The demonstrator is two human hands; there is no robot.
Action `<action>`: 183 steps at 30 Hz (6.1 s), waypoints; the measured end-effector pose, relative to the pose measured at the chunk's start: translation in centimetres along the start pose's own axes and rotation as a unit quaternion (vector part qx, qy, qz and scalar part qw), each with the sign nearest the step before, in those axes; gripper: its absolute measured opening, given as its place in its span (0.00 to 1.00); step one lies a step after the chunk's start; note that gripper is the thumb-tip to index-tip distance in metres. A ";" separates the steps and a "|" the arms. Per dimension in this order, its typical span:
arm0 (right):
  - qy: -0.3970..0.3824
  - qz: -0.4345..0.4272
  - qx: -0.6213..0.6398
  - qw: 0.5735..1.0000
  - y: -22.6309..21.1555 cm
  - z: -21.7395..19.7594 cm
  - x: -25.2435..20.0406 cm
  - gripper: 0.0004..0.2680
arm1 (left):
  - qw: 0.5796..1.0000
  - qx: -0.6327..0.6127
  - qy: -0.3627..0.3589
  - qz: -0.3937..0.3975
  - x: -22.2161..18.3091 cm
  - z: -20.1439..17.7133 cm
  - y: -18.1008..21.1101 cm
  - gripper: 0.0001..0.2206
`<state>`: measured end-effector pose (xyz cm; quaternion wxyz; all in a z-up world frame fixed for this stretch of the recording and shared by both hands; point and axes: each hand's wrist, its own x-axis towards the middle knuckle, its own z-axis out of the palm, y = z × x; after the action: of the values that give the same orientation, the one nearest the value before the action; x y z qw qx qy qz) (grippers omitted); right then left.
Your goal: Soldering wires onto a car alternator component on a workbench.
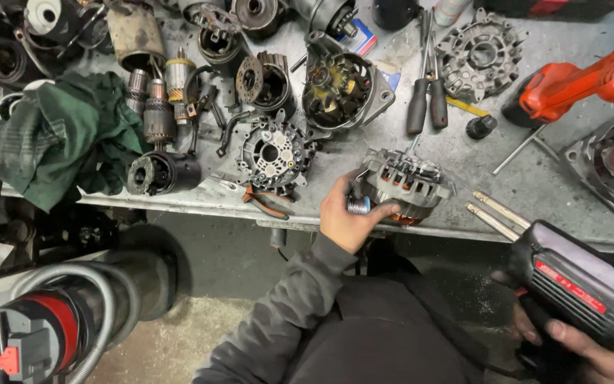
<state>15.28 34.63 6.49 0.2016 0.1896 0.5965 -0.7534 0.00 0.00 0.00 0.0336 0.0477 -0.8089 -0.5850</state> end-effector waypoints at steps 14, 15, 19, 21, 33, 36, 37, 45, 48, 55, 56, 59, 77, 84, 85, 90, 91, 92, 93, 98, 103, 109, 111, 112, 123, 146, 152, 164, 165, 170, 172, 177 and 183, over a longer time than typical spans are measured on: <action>0.004 -0.023 0.024 0.999 0.0 2.3 1.2 0.23 | 1.000 0.021 0.007 -0.011 0.0 0.2 -0.2 0.34; 0.003 -0.022 0.023 0.999 0.2 2.0 1.1 0.23 | 1.000 0.021 0.009 -0.011 0.0 0.2 -0.1 0.34; 0.011 -0.028 -0.006 1.000 0.7 1.3 1.0 0.21 | 0.999 0.023 0.008 -0.021 0.0 0.1 -0.1 0.35; 0.014 -0.029 -0.014 0.999 0.0 1.8 1.1 0.20 | 1.000 0.023 0.009 -0.016 0.0 0.1 -0.2 0.35; 0.028 -0.078 -0.020 0.996 -1.4 3.8 1.3 0.24 | 0.999 0.018 -0.001 -0.028 0.2 -0.1 0.2 0.35; -0.015 -0.056 0.007 0.998 0.2 2.0 0.9 0.22 | 1.000 0.016 -0.002 -0.024 0.2 -0.1 0.2 0.35; -0.006 -0.052 0.006 0.999 0.2 2.1 0.9 0.22 | 1.000 0.014 -0.002 -0.022 0.2 -0.1 0.2 0.35; 0.021 -0.064 -0.018 0.998 -1.7 4.1 1.2 0.23 | 1.000 0.005 -0.007 -0.027 0.2 -0.1 0.2 0.35; 0.025 -0.058 -0.032 0.997 -0.5 2.7 1.1 0.24 | 1.000 0.007 -0.004 -0.018 0.2 -0.1 0.2 0.35; 0.000 -0.061 -0.047 0.997 -0.3 2.0 1.0 0.24 | 1.000 0.013 0.005 -0.009 0.2 0.0 0.0 0.35; -0.003 -0.069 -0.050 0.996 0.0 1.5 1.0 0.24 | 1.000 0.016 0.006 -0.006 0.2 0.0 -0.1 0.35; -0.051 -0.037 -0.063 0.996 -0.5 1.0 1.0 0.22 | 1.000 0.016 0.003 -0.010 0.2 0.0 0.0 0.35; -0.076 0.005 -0.031 0.997 2.7 -3.9 0.3 0.26 | 0.998 -0.021 0.046 -0.034 -0.6 -0.5 -0.1 0.20; -0.163 -0.093 0.109 0.976 2.7 -1.2 2.0 0.33 | 0.962 -0.263 0.008 -0.066 -2.0 -1.1 -4.9 0.12; -0.176 -0.126 0.165 0.962 4.2 -2.2 2.4 0.33 | 0.930 -0.351 0.022 -0.104 -1.7 -1.1 -4.2 0.13; -0.211 -0.158 0.252 0.931 3.5 -3.7 3.1 0.32 | 0.764 -0.572 0.038 -0.296 -0.5 -2.0 -1.1 0.13; -0.219 -0.132 0.214 0.943 2.8 -4.0 3.1 0.32 | 0.747 -0.572 0.027 -0.337 -0.1 -2.6 -0.2 0.12; -0.226 -0.106 0.176 0.952 2.1 -4.4 3.1 0.31 | 0.728 -0.572 0.016 -0.377 0.3 -3.2 0.7 0.12; -0.231 -0.110 0.176 0.951 3.4 -6.0 4.0 0.31 | 0.731 -0.572 0.017 -0.371 0.8 -3.5 1.8 0.12; -0.372 -0.105 0.146 0.911 5.9 -11.9 8.1 0.28 | 0.734 -0.590 -0.016 -0.336 0.6 -4.5 4.1 0.22; -0.360 -0.033 0.113 0.926 0.2 -8.7 7.2 0.28 | 0.796 -0.562 -0.074 -0.213 -1.6 -3.1 5.1 0.30; -0.389 -0.012 0.066 0.919 -1.3 -8.0 9.9 0.29 | 0.821 -0.541 -0.075 -0.165 -2.9 -3.4 3.7 0.34; -0.440 -0.005 0.047 0.897 -0.8 -7.8 10.7 0.29 | 0.803 -0.574 -0.082 -0.141 -3.0 -3.9 1.9 0.33; -0.456 0.011 0.042 0.889 -0.4 -7.5 10.8 0.29 | 0.771 -0.612 -0.091 -0.148 -3.1 -4.3 1.0 0.32; -0.363 -0.140 0.175 0.905 8.1 -3.4 7.1 0.30 | 0.827 -0.530 -0.156 -0.100 0.7 -5.5 -2.4 0.29; 0.146 -0.265 0.157 0.940 7.7 10.9 9.9 0.28 | 0.974 -0.208 -0.088 0.002 4.1 -1.2 -1.5 0.13; 0.212 -0.196 -0.130 0.949 10.4 9.9 11.1 0.23 | 0.972 -0.209 -0.105 -0.017 0.7 -1.6 -0.7 0.13; 0.235 -0.206 -0.104 0.944 15.8 5.0 10.8 0.25 | 0.972 -0.158 -0.172 0.039 -4.0 -3.4 -0.4 0.14; 0.239 -0.204 -0.104 0.943 16.8 4.4 10.6 0.25 | 0.971 -0.159 -0.176 0.038 -4.1 -3.5 -0.2 0.14; 0.283 -0.176 -0.011 0.943 17.0 5.3 9.7 0.25 | 0.958 -0.144 -0.244 0.037 -4.2 -3.9 0.6 0.14; 0.277 -0.173 0.000 0.945 16.5 5.6 9.6 0.26 | 0.957 -0.142 -0.248 0.042 -4.1 -4.0 0.7 0.14; 0.261 -0.189 -0.085 0.943 13.7 7.0 9.4 0.28 | 0.956 -0.128 -0.253 0.071 -3.8 -4.5 0.7 0.14; 0.216 -0.241 -0.103 0.941 10.9 8.3 9.7 0.31 | 0.960 -0.152 -0.223 0.077 -3.2 -4.0 0.3 0.13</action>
<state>12.49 23.53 -5.82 -0.1014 0.1762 0.7279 -0.6548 3.61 -3.27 1.53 -0.0960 -0.1519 -0.6986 -0.6926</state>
